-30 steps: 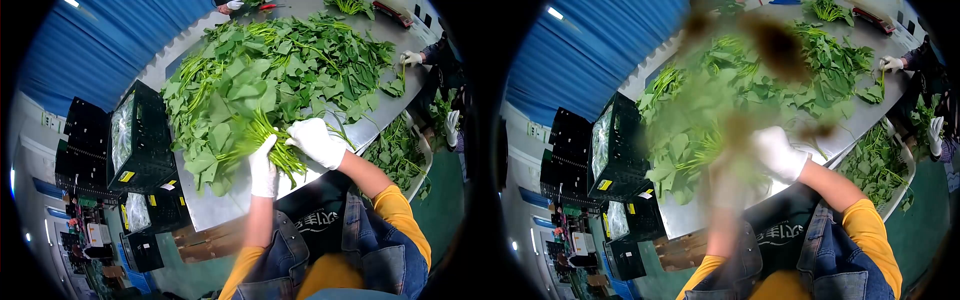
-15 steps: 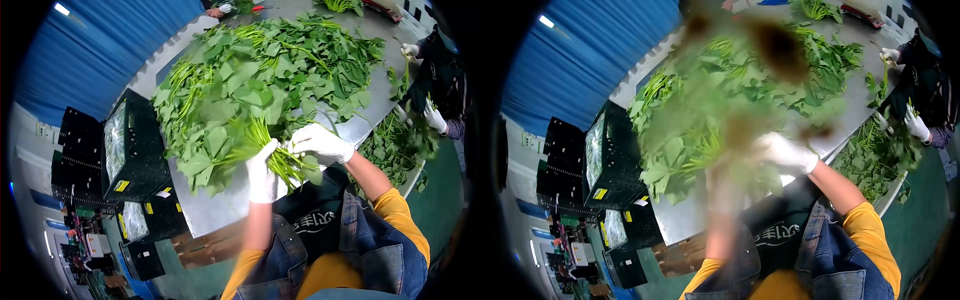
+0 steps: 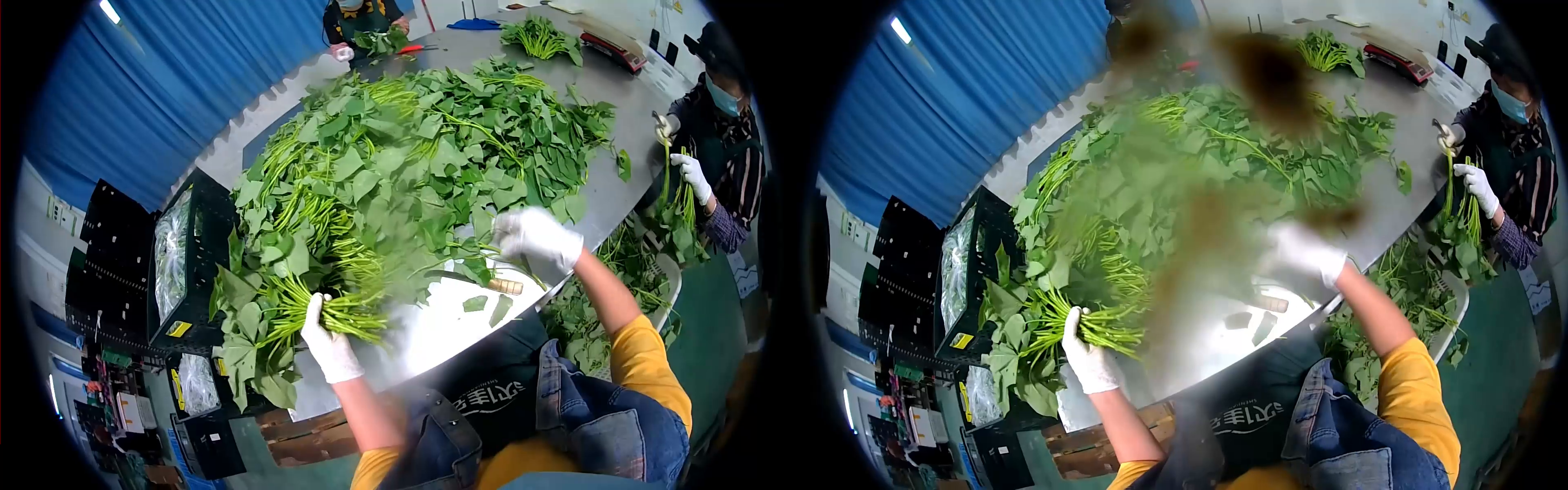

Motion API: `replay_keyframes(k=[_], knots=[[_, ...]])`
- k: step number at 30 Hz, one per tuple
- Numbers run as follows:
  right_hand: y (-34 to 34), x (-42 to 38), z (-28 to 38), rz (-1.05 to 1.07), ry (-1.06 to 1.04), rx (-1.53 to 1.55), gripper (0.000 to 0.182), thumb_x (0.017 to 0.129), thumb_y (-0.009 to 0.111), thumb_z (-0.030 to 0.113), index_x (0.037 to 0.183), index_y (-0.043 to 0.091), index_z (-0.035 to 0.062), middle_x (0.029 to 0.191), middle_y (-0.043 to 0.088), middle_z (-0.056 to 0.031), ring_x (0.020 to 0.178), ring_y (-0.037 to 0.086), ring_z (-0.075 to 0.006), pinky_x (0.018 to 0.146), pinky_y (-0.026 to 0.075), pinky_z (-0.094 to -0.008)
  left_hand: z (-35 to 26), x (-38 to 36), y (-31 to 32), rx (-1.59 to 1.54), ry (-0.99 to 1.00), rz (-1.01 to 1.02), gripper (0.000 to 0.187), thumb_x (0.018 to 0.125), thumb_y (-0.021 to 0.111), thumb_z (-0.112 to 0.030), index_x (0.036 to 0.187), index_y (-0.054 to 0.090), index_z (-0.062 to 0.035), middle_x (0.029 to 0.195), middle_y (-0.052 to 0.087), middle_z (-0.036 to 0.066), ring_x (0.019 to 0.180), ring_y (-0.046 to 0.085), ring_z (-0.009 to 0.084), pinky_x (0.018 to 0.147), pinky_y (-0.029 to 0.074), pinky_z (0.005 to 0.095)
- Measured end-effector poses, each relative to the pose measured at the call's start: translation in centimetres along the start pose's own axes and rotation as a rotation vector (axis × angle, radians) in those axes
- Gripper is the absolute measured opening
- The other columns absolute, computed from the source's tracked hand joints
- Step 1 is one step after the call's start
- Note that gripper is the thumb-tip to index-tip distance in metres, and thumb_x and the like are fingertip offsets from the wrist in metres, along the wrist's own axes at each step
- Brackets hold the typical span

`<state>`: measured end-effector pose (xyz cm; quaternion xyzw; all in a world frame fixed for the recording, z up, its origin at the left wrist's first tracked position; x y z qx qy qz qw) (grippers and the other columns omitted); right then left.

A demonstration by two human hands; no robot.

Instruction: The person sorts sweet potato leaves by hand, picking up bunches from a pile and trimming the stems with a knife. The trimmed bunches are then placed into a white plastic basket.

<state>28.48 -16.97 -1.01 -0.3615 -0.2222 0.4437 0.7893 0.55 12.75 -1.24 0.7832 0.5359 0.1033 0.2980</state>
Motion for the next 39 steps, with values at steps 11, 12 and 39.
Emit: replay_keyframes(k=[11, 12, 39], knots=[[-5.2, 9.4, -7.9, -0.717, 0.335, -0.234, 0.019, 0.080, 0.066, 0.030, 0.083, 0.070, 0.0115, 0.081, 0.068, -0.0124, 0.077, 0.065, -0.0302, 0.068, 0.050, -0.0402, 1.6, -3.7, 2.9, 0.209, 0.030, 0.137, 0.019, 0.089, 0.061, -0.009, 0.099, 0.064, 0.0061, 0.090, 0.066, 0.009, 0.081, 0.059, 0.0134, 0.076, 0.049, 0.0263], [-5.2, 8.0, -5.6, -0.749, 0.254, -0.058, 0.018, 0.081, 0.064, 0.028, 0.083, 0.069, 0.0113, 0.082, 0.068, -0.0114, 0.077, 0.065, -0.0296, 0.069, 0.050, -0.0391, 1.8, -3.7, 3.2, 0.206, 0.030, 0.137, 0.019, 0.089, 0.061, -0.009, 0.099, 0.064, 0.0061, 0.090, 0.066, 0.009, 0.081, 0.059, 0.0134, 0.076, 0.049, 0.0263], [4.4, 1.6, 11.2, 0.086, 0.027, 1.082, 0.026, 0.090, 0.056, 0.017, 0.103, 0.066, -0.0031, 0.073, 0.064, -0.0018, 0.052, 0.044, -0.0029, 0.051, 0.035, -0.0165, 7.2, -4.7, 6.4, 0.167, -0.215, 0.184, 0.025, 0.079, 0.070, 0.001, 0.103, 0.064, 0.0039, 0.097, 0.066, 0.008, 0.084, 0.063, 0.0154, 0.078, 0.050, 0.0259]])
Point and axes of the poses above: each hand's wrist, its own x-axis towards the middle knuckle, its own y-axis out of the palm, z = x × y, the point moved 5 cm from there along x, towards the middle knuckle
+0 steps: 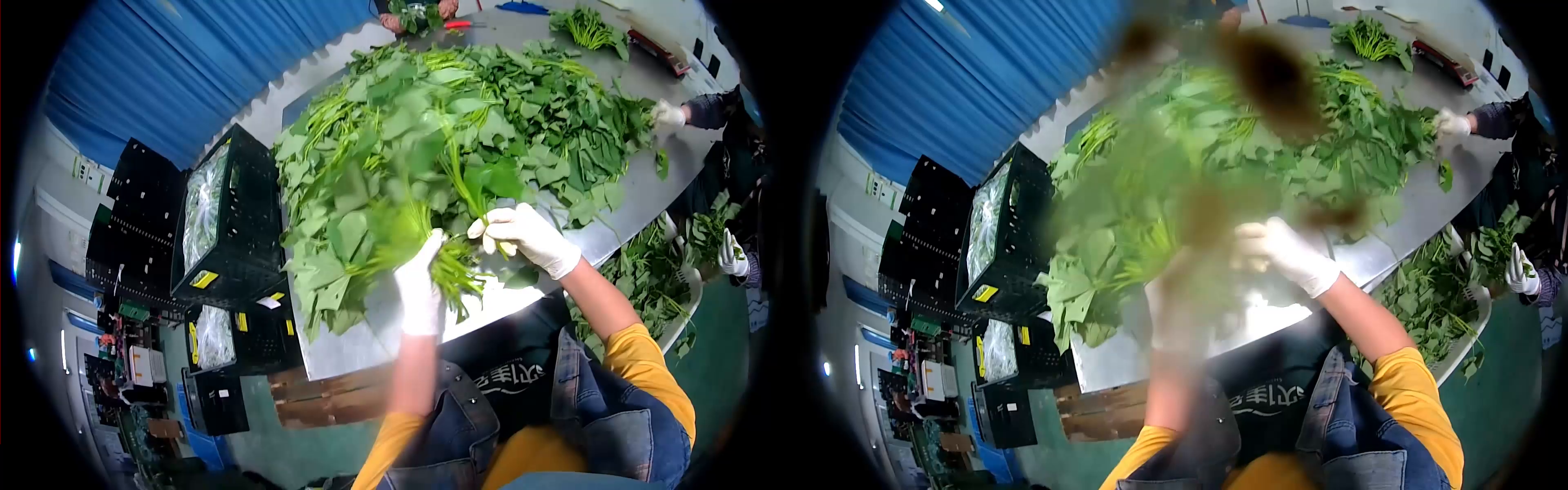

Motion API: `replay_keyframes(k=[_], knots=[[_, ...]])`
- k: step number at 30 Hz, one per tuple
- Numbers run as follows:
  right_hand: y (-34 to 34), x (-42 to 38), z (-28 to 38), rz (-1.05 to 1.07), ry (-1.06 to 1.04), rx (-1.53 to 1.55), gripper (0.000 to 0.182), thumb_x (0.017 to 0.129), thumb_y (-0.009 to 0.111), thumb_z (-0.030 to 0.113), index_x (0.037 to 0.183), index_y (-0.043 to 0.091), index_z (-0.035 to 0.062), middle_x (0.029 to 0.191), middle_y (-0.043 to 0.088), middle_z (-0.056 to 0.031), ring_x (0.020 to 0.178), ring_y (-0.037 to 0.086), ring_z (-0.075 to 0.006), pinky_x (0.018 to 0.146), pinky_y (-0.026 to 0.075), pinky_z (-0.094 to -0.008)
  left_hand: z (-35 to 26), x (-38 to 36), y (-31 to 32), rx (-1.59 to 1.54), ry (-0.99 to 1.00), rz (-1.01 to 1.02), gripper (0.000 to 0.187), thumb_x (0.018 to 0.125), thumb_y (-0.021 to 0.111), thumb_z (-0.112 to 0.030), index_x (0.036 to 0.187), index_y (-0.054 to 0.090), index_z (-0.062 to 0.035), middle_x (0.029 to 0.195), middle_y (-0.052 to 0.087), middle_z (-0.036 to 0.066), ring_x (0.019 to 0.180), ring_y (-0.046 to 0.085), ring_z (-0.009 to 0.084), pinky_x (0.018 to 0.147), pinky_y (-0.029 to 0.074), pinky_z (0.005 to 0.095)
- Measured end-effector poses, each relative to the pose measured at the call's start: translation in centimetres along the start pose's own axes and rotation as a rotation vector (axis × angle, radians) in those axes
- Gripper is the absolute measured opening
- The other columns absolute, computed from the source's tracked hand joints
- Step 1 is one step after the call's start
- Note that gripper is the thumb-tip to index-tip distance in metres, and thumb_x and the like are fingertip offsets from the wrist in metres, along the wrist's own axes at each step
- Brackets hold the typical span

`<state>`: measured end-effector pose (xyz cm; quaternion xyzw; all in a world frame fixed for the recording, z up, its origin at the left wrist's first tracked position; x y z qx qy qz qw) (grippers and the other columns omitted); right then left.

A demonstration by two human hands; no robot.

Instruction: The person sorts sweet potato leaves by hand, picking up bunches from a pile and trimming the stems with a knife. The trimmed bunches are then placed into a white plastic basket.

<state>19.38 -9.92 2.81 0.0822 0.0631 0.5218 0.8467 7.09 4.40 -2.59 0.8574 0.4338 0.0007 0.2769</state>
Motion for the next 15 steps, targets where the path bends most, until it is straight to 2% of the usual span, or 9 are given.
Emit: replay_keyframes(k=[2, 3, 5, 7, 9, 11, 12, 13, 15], knots=[[1.4, -0.5, -0.7, 0.011, 0.118, 0.038, 0.022, 0.089, 0.058, 0.014, 0.102, 0.067, -0.0021, 0.070, 0.065, 0.0002, 0.053, 0.045, -0.0020, 0.050, 0.035, -0.0174, 1.5, 0.2, -0.6, 0.018, -0.031, 0.029, 0.025, 0.079, 0.069, 0.002, 0.103, 0.064, 0.0039, 0.096, 0.066, 0.008, 0.083, 0.063, 0.0156, 0.077, 0.051, 0.0259], [1.6, -0.7, -1.5, 0.012, 0.128, 0.047, 0.022, 0.089, 0.058, 0.014, 0.102, 0.067, -0.0021, 0.070, 0.065, 0.0002, 0.053, 0.045, -0.0020, 0.050, 0.035, -0.0174, 1.6, 0.0, -0.7, 0.130, 0.025, 0.058, 0.026, 0.079, 0.070, 0.003, 0.103, 0.064, 0.0041, 0.096, 0.066, 0.008, 0.083, 0.063, 0.0158, 0.076, 0.051, 0.0262], [2.2, -0.7, -2.7, 0.049, 0.085, -0.008, 0.019, 0.088, 0.060, 0.012, 0.101, 0.068, 0.0006, 0.070, 0.064, 0.0006, 0.054, 0.046, -0.0022, 0.051, 0.036, -0.0186, 1.5, -0.3, -0.7, 0.354, 0.140, 0.127, 0.028, 0.078, 0.071, 0.004, 0.104, 0.064, 0.0045, 0.097, 0.066, 0.009, 0.083, 0.064, 0.0160, 0.074, 0.052, 0.0267], [2.3, -0.4, -3.2, 0.017, -0.143, -0.250, 0.014, 0.088, 0.064, 0.015, 0.093, 0.068, 0.0025, 0.067, 0.062, 0.0016, 0.058, 0.048, -0.0039, 0.053, 0.040, -0.0215, 1.3, -0.3, -0.2, 0.572, 0.262, 0.207, 0.030, 0.076, 0.072, 0.004, 0.105, 0.063, 0.0049, 0.097, 0.066, 0.009, 0.083, 0.064, 0.0162, 0.073, 0.052, 0.0273], [2.7, -1.1, -1.3, 0.021, -0.106, -0.379, 0.015, 0.086, 0.067, 0.017, 0.088, 0.067, 0.0018, 0.067, 0.060, 0.0020, 0.060, 0.050, -0.0046, 0.055, 0.041, -0.0227, 1.4, -0.1, -0.7, 0.545, 0.221, 0.138, 0.028, 0.077, 0.072, 0.003, 0.104, 0.064, 0.0053, 0.098, 0.066, 0.009, 0.082, 0.063, 0.0155, 0.073, 0.052, 0.0271], [2.8, -0.4, -2.4, -0.063, -0.118, -0.298, 0.017, 0.085, 0.069, 0.018, 0.086, 0.066, 0.0014, 0.068, 0.060, 0.0019, 0.060, 0.051, -0.0051, 0.055, 0.042, -0.0234, 0.9, -0.9, -0.4, 0.735, 0.329, 0.149, 0.024, 0.079, 0.070, 0.002, 0.102, 0.065, 0.0057, 0.096, 0.067, 0.008, 0.082, 0.063, 0.0148, 0.074, 0.051, 0.0270], [2.5, -0.2, -3.0, -0.144, -0.130, -0.216, 0.018, 0.083, 0.071, 0.019, 0.084, 0.065, 0.0011, 0.069, 0.060, 0.0018, 0.061, 0.051, -0.0057, 0.056, 0.042, -0.0240, 1.6, -1.2, -0.3, 0.145, 0.012, 0.096, 0.022, 0.081, 0.069, 0.000, 0.102, 0.065, 0.0061, 0.097, 0.067, 0.008, 0.082, 0.063, 0.0143, 0.076, 0.050, 0.0268], [1.8, -0.1, -3.1, -0.163, -0.159, -0.353, 0.020, 0.082, 0.072, 0.018, 0.086, 0.065, 0.0000, 0.074, 0.061, 0.0013, 0.063, 0.052, -0.0061, 0.059, 0.043, -0.0239, 0.9, -2.1, 0.6, 0.145, 0.008, 0.101, 0.022, 0.081, 0.069, 0.000, 0.102, 0.065, 0.0061, 0.097, 0.067, 0.008, 0.082, 0.063, 0.0143, 0.076, 0.050, 0.0268], [2.4, -0.4, -2.4, -0.201, -0.268, -0.085, 0.022, 0.081, 0.073, 0.018, 0.088, 0.065, -0.0008, 0.076, 0.061, 0.0002, 0.067, 0.051, -0.0063, 0.062, 0.044, -0.0232, 0.0, -3.5, 1.7, 0.236, -0.081, 0.054, 0.021, 0.083, 0.068, -0.002, 0.102, 0.065, 0.0061, 0.100, 0.066, 0.008, 0.083, 0.063, 0.0138, 0.078, 0.050, 0.0263]])
Point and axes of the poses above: each hand's wrist, its own x-axis towards the middle knuckle, its own y-axis out of the palm, z = x × y, the point moved 5 cm from there along x, towards the middle knuckle
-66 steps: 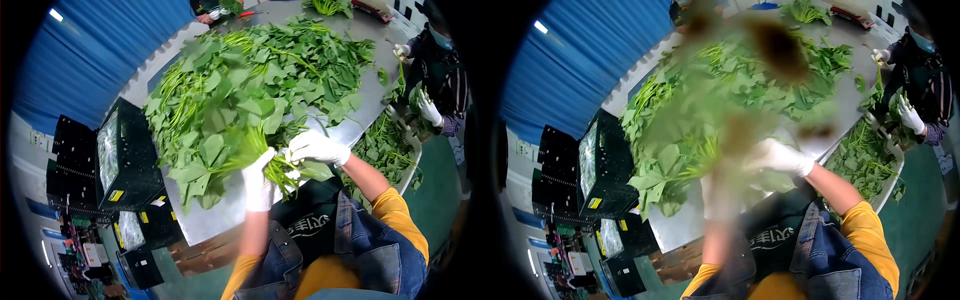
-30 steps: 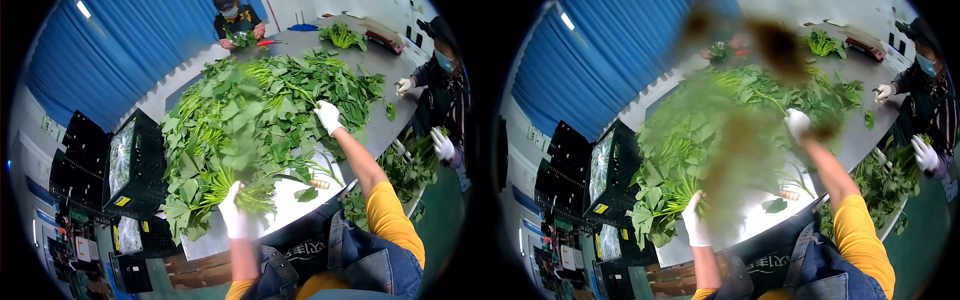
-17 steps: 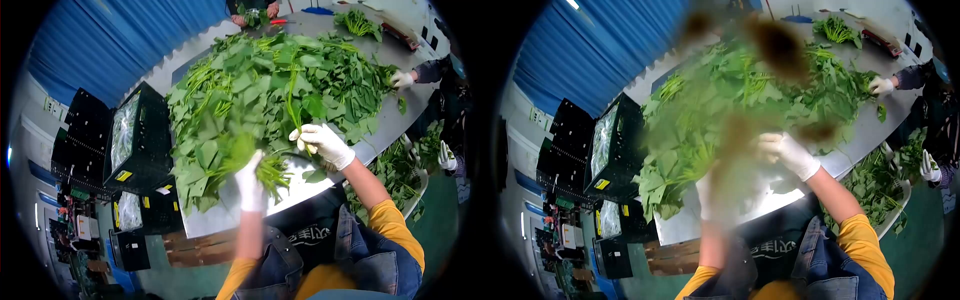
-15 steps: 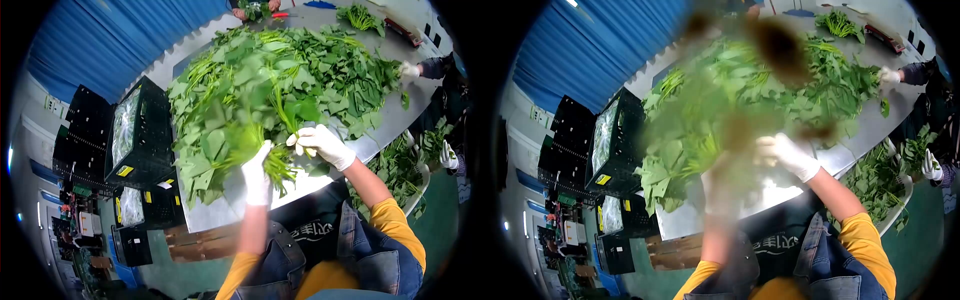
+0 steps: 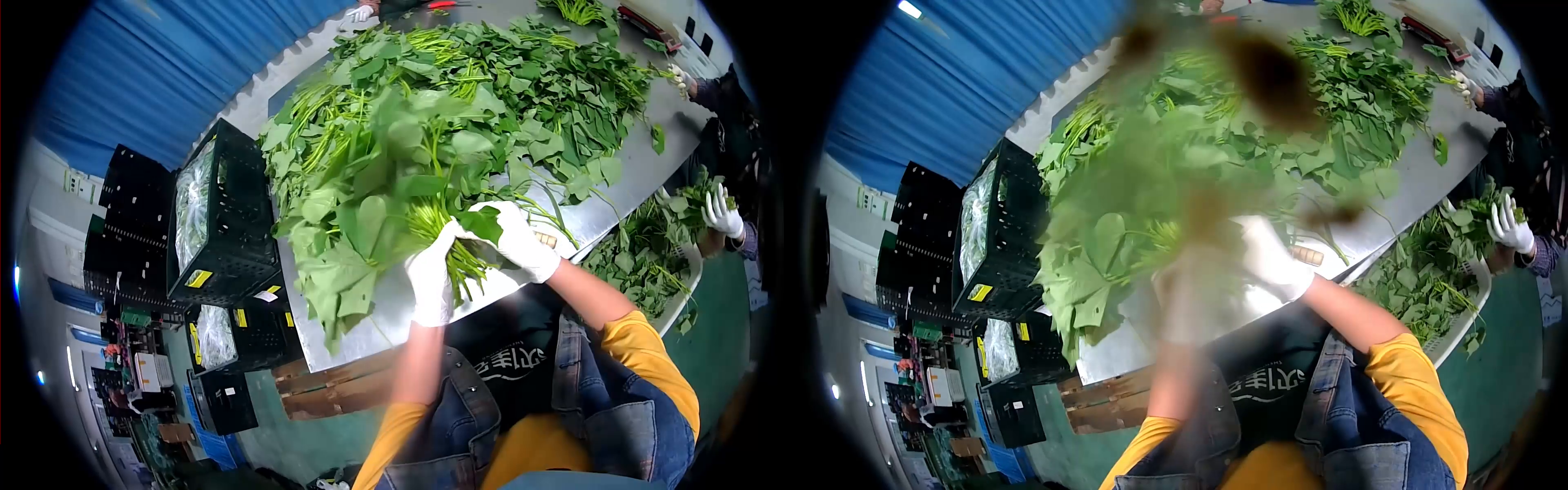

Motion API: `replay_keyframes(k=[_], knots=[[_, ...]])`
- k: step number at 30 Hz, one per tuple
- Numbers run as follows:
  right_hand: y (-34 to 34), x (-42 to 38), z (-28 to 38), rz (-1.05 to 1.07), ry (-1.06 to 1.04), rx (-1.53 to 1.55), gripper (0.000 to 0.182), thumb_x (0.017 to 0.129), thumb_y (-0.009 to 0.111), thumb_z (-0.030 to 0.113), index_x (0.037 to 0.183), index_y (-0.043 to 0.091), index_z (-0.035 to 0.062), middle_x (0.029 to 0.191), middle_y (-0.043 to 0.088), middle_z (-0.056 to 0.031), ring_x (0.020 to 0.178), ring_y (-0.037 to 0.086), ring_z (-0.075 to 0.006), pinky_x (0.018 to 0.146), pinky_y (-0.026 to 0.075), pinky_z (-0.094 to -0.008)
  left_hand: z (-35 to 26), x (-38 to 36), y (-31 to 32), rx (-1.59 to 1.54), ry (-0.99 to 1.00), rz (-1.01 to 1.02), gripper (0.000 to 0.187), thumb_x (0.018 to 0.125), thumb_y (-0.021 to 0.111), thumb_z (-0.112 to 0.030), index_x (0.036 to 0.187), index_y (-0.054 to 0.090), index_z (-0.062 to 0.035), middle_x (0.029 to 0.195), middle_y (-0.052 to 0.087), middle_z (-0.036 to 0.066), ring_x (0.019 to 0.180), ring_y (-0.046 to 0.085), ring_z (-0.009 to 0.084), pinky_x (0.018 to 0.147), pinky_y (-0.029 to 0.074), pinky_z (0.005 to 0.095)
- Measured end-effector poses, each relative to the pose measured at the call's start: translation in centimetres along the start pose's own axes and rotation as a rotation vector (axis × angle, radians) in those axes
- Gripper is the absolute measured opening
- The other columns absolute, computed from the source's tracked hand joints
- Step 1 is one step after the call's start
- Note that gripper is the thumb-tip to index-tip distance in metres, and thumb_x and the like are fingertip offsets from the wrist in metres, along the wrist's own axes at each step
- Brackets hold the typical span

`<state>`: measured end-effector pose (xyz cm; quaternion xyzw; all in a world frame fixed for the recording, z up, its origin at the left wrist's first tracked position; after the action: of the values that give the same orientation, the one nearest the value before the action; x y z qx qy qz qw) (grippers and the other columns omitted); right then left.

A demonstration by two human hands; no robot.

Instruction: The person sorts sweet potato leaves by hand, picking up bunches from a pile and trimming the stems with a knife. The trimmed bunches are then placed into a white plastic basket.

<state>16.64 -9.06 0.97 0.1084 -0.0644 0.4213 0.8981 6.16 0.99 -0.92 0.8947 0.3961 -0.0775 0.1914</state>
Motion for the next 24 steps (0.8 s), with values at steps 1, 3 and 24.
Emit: replay_keyframes(k=[1, 3, 24], knots=[[-0.3, -0.1, -0.9, -0.091, 0.010, -0.071, 0.022, 0.081, 0.072, 0.018, 0.091, 0.064, -0.0010, 0.077, 0.061, -0.0004, 0.068, 0.051, -0.0063, 0.064, 0.044, -0.0232, 0.2, 0.0, 0.0, 0.004, -0.008, 0.007, 0.021, 0.083, 0.068, -0.002, 0.102, 0.065, 0.0061, 0.100, 0.066, 0.008, 0.083, 0.063, 0.0138, 0.078, 0.050, 0.0263], [-0.4, -0.5, -0.7, -0.194, 0.108, 0.093, 0.023, 0.083, 0.070, 0.017, 0.097, 0.064, 0.0000, 0.082, 0.063, -0.0021, 0.072, 0.053, -0.0072, 0.066, 0.046, -0.0235, 0.0, 0.2, 0.4, 0.226, 0.095, 0.063, 0.023, 0.087, 0.065, -0.006, 0.108, 0.063, 0.0045, 0.100, 0.066, 0.007, 0.082, 0.062, 0.0139, 0.079, 0.049, 0.0266], [-3.7, -3.6, -4.1, -0.180, -0.033, 0.232, 0.011, 0.092, 0.055, 0.009, 0.091, 0.062, 0.0002, 0.089, 0.064, -0.0108, 0.079, 0.061, -0.0186, 0.070, 0.048, -0.0275, 2.5, -0.1, 1.2, 0.240, 0.160, -0.063, 0.026, 0.083, 0.070, -0.005, 0.105, 0.065, 0.0082, 0.102, 0.066, 0.007, 0.087, 0.059, 0.0116, 0.082, 0.047, 0.0269]])
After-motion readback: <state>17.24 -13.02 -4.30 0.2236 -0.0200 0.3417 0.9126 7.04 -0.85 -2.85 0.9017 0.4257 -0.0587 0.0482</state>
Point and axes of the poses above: each hand's wrist, its own x-axis towards the middle knuckle, its own y-axis out of the palm, z = x × y, the point moved 5 cm from there along x, towards the middle knuckle
